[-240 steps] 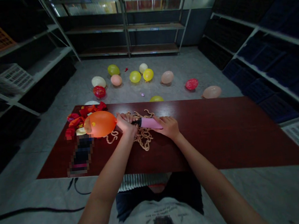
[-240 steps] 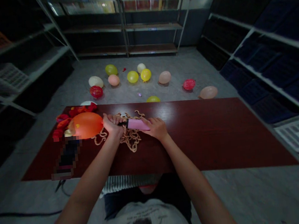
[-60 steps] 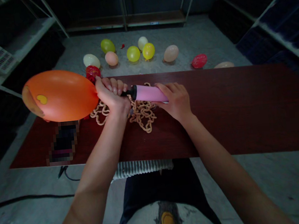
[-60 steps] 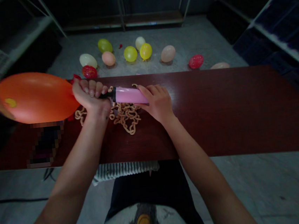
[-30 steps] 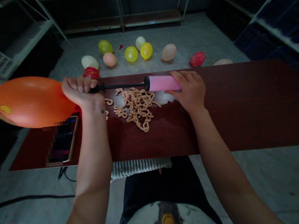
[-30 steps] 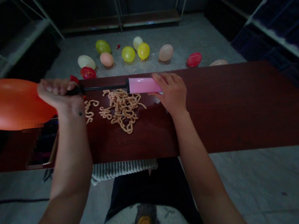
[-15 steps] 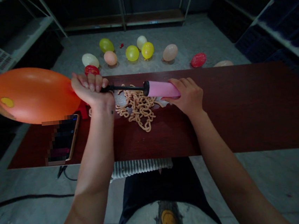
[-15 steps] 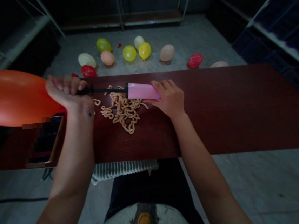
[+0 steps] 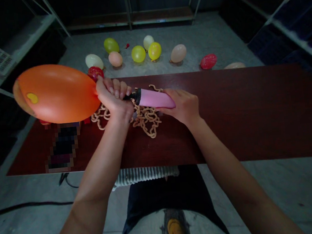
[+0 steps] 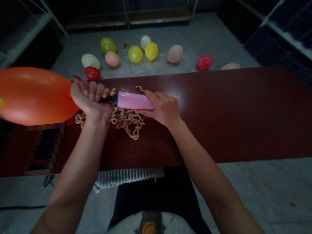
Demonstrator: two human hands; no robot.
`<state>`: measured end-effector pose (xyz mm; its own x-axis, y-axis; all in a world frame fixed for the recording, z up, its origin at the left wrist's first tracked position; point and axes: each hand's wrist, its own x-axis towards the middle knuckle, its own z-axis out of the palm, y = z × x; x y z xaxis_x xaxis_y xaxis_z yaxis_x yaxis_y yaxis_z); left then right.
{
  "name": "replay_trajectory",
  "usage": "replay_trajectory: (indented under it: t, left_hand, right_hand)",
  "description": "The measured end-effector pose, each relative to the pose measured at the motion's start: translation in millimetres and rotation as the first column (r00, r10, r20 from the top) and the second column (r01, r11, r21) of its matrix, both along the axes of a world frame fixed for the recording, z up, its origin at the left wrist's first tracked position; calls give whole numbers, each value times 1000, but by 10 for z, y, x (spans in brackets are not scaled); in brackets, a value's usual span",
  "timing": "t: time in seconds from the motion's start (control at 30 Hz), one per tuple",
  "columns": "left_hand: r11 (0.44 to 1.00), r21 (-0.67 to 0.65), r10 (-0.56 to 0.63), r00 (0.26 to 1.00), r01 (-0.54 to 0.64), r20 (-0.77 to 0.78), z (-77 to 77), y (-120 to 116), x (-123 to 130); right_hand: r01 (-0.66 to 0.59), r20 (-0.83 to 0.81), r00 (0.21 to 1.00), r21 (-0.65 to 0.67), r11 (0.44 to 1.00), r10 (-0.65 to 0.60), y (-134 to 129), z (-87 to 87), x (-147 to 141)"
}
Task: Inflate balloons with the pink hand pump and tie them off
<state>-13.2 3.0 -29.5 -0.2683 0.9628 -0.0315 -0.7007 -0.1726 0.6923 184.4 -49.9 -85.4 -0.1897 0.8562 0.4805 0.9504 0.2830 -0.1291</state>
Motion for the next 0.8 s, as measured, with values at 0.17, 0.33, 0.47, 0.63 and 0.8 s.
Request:
replay_trajectory:
  t: [0.17,0.33,0.47,0.63,0.8]
  left_hand:
    - [999,29,26,1000,-26,12,-19,40,-13]
    - [999,-14,48,998,-48,46,49,2,28]
    - [998,-28,61,993,-58,104,94,-14,35]
    - [996,62,56,994,-62,89,18,78,-82]
    - [988,114,104,994,-106,20,-43,182,-256]
  right_hand:
    - [3,0,1000,19,1000,-3,13,-11,23]
    - [3,-1,1000,52,999,-2,3,13,29]
    - [-12,22,1000,76,997,10,12,26,54]
    - [5,63,998,132,991,-13,38,16,164]
    - [32,105,993,146,989,-47,61,26,323]
